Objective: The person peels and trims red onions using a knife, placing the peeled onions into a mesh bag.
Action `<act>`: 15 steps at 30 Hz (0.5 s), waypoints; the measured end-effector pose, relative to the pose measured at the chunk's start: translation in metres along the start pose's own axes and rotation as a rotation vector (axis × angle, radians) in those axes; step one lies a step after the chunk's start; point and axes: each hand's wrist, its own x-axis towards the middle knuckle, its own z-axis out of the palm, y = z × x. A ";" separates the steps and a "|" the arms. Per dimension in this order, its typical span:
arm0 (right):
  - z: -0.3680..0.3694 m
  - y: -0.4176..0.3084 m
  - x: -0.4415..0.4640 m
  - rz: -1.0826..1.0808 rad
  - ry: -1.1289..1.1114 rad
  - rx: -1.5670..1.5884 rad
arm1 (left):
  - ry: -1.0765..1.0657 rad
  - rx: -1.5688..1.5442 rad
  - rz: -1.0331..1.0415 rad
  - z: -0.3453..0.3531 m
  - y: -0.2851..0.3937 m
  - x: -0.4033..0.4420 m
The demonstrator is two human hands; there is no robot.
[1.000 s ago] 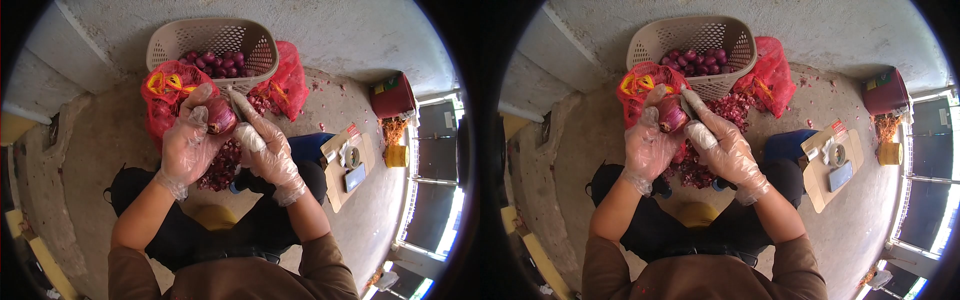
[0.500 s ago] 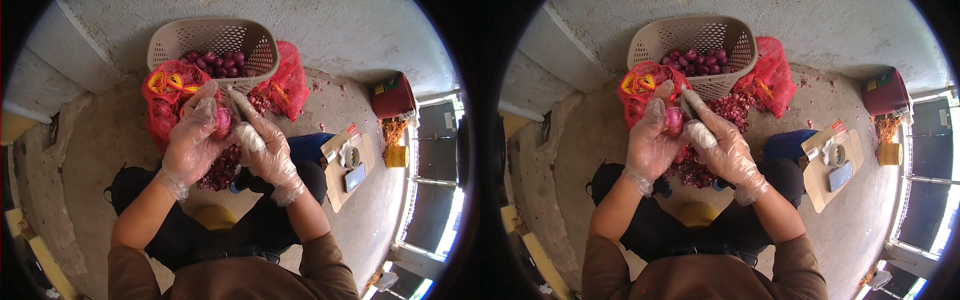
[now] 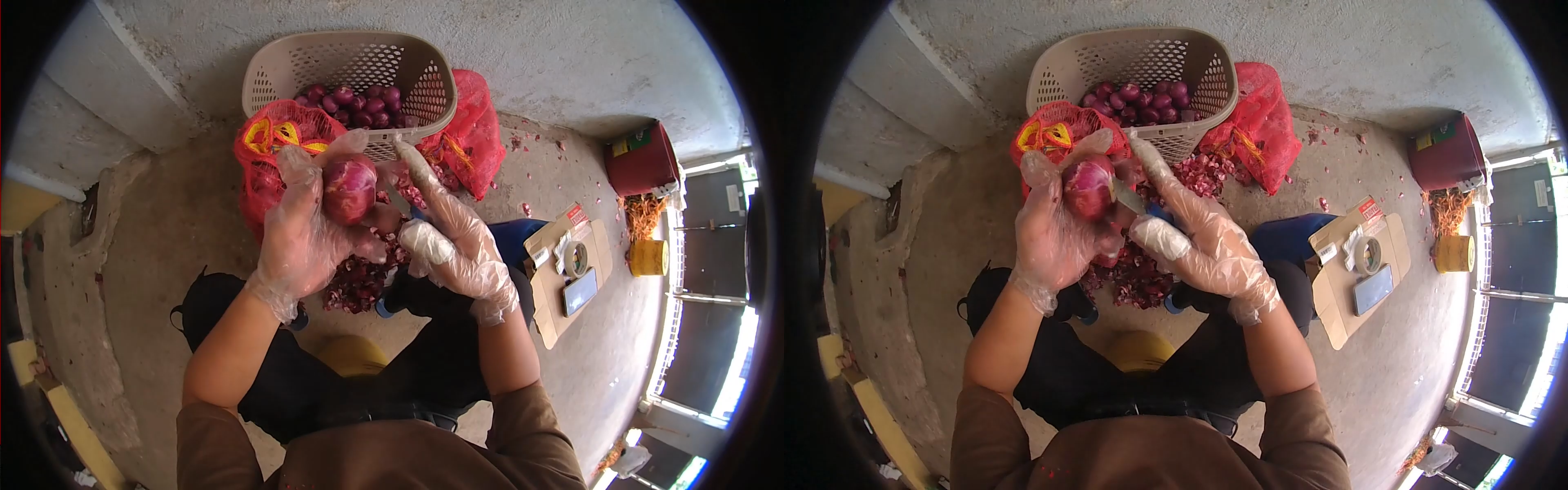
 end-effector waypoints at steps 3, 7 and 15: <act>0.001 -0.002 -0.001 -0.001 -0.038 -0.025 | -0.009 0.006 -0.015 0.002 -0.002 -0.001; 0.002 -0.002 0.000 -0.024 -0.073 -0.088 | 0.069 -0.075 -0.041 0.007 -0.009 -0.004; 0.012 0.008 0.003 -0.126 -0.031 -0.083 | 0.106 -0.108 -0.104 0.002 -0.010 -0.007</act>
